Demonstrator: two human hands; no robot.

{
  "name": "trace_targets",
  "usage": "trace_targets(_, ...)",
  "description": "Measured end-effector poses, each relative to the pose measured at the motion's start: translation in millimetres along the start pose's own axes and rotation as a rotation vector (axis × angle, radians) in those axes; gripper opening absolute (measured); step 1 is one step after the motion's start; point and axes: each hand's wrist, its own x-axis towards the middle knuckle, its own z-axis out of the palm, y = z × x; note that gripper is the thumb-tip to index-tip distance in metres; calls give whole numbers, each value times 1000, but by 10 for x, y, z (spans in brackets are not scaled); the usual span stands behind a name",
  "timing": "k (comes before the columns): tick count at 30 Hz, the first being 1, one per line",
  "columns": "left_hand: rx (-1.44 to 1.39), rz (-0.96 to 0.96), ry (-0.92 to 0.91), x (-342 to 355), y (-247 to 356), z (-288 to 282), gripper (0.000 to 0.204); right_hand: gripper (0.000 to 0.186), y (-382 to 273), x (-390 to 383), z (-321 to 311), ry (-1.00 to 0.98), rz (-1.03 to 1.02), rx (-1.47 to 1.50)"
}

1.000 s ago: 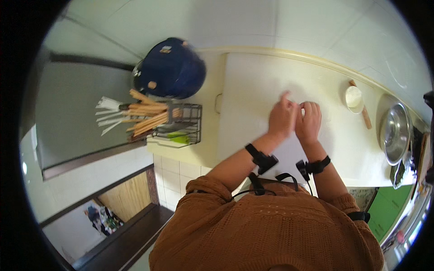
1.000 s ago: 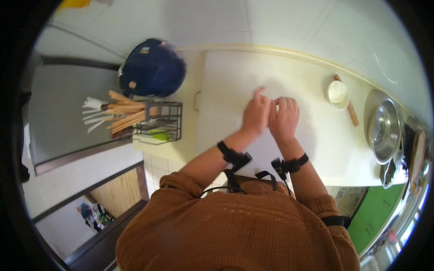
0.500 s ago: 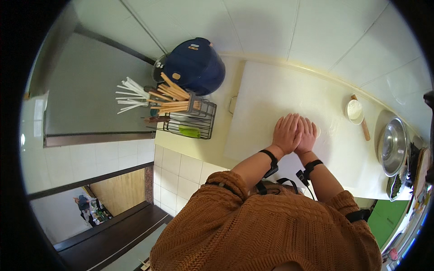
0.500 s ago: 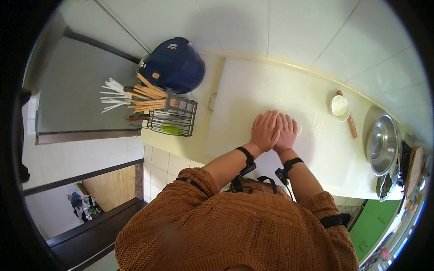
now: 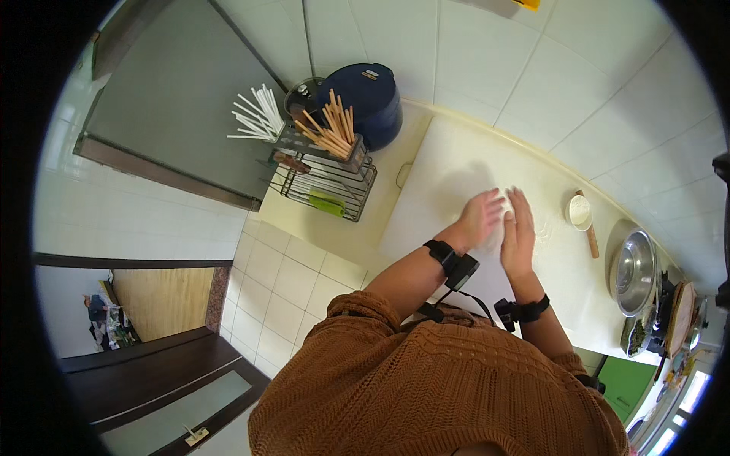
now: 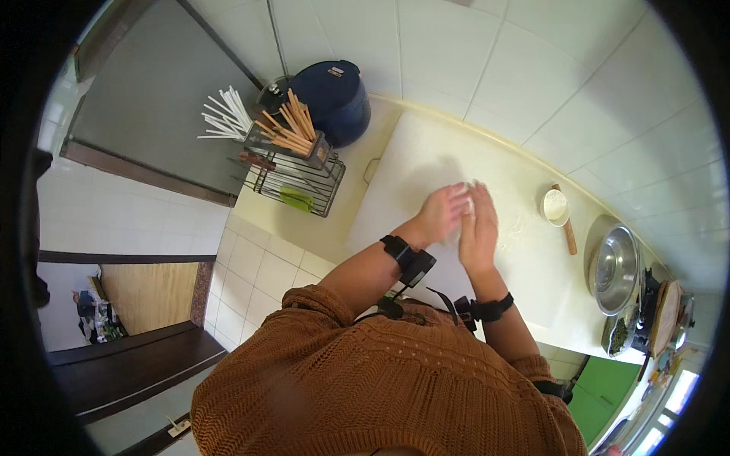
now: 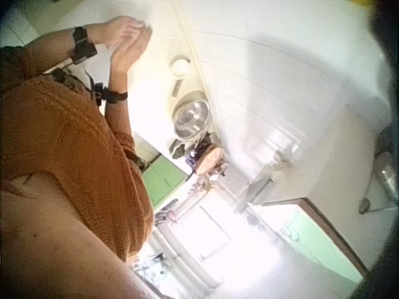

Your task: The person kneads dough in a metal bowl, then transfers it to a cutting board to roll it into a log. They use a cleaver to cut the dough into smaller pieces and continue shaping the pieces by hand.

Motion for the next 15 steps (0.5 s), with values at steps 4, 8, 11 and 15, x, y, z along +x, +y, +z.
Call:
trace_targets(4, -53, -4, -247, -307, -40, 263, 57, 50, 153, 146, 84, -134, -140, -435)
trace_targets(8, 238, 241, -398, -1105, 617, -129, 56, 32, 870, -34, -363, -124, 529, -689)
trace_targets(11, 590, 1068, 38, -1855, 1379, -751, 36, 59, 1178, -453, -795, -59, 484, -853)
trace_targets(15, 1031, 1428, 1251, -2413, 2450, -1452, 48, 54, 1174, -841, -1001, 152, 394, -542)
